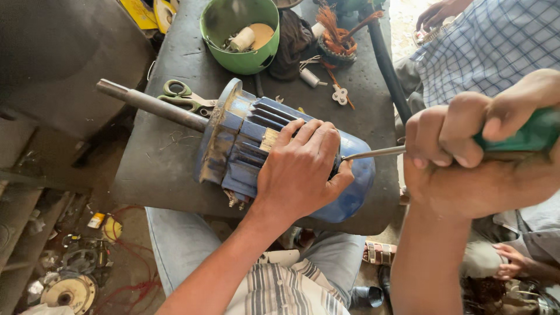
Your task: The person uses a screwdriver to loosen and remove screws from the casing of a blue electric motor. They rotate the motor to access different screws and place the removed screws on the workbench.
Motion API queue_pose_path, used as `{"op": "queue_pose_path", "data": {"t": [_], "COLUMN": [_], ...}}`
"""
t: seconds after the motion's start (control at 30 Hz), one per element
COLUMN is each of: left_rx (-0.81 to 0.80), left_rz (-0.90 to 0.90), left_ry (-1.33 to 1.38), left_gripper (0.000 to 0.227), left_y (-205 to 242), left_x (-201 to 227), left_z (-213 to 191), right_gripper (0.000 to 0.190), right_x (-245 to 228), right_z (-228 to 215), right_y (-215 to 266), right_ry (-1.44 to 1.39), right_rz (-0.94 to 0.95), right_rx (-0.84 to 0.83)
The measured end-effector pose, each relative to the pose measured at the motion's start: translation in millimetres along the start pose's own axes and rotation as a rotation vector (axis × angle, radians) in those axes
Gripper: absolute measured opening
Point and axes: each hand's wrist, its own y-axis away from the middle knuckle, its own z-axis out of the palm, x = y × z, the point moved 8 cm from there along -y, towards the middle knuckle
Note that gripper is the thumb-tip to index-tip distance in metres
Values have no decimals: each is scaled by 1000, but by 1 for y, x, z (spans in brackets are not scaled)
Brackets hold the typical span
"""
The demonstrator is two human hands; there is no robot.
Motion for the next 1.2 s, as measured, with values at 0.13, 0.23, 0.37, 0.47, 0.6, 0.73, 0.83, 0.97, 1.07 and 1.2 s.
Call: {"op": "queue_pose_path", "data": {"t": [0.13, 0.23, 0.37, 0.47, 0.6, 0.73, 0.83, 0.97, 1.07, 1.2], "left_rx": [1, -5, -33, -51, -118, -161, -221, -251, -281, -274], "left_rz": [0, -4, -39, -52, -130, -195, -219, -278, -256, -170], "left_ry": [20, 34, 69, 77, 164, 217, 239, 244, 131, 51], "left_gripper": [39, 39, 33, 36, 31, 31, 34, 30, 22, 28], "left_y": [1, 0, 0, 0, -2, -3, -8, -14, -12, -4], "left_x": [0, 0, -3, -4, -10, -16, -21, -29, -30, -30], "left_z": [-2, -1, 2, 1, 5, 9, 15, 22, 29, 40], "right_gripper": [45, 41, 37, 37, 39, 44, 50, 46, 35, 31], "right_x": [-4, -2, 22, 46, 83, 109, 121, 116, 103, 97], "right_z": [-22, -70, -170, -262, -375, -461, -474, -483, -478, -450], "right_y": [0, 6, 28, 55, 109, 152, 164, 175, 171, 162], "right_ry": [30, 167, 356, 404, 266, -84, -410, -815, -1056, -1039], "right_rz": [60, 156, 485, 816, 1265, 1593, 1688, 1084, 17, -42], "right_rx": [-125, 8, 278, 485, 795, 1178, 1472, 2104, 2560, 2571]}}
